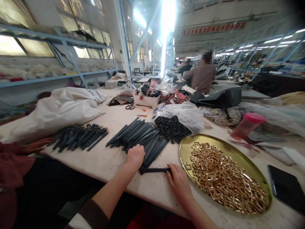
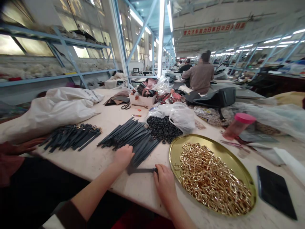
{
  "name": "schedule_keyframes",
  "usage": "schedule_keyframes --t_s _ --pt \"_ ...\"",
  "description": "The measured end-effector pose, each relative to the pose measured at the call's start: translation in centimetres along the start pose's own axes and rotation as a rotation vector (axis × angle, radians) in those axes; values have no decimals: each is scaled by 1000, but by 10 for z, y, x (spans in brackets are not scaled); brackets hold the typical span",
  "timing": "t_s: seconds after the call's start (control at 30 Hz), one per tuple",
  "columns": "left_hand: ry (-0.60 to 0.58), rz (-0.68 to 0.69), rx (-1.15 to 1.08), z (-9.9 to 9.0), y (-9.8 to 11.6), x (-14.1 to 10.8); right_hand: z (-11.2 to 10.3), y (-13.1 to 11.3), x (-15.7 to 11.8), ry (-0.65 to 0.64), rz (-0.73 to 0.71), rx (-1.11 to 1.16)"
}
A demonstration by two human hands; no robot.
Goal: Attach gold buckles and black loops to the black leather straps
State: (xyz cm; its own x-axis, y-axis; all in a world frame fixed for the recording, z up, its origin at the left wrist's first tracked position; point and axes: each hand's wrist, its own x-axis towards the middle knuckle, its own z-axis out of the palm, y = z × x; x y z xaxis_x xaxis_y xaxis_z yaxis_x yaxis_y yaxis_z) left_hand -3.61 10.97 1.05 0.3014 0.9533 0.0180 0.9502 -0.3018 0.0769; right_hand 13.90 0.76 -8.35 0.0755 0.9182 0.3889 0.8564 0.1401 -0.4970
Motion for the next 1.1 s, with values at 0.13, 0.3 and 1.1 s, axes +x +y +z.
schedule_keyframes --t_s 0.13,0.3,1.1 --pt "5 -27 45 12 0 2 -2 -1 -1 31 -21 -65" --pt "38 -54 22 19 4 1 -2 -4 -1 31 -59 -119" --pt "-543 -366 -1697 50 22 -160 -28 6 32 73 -21 -288"
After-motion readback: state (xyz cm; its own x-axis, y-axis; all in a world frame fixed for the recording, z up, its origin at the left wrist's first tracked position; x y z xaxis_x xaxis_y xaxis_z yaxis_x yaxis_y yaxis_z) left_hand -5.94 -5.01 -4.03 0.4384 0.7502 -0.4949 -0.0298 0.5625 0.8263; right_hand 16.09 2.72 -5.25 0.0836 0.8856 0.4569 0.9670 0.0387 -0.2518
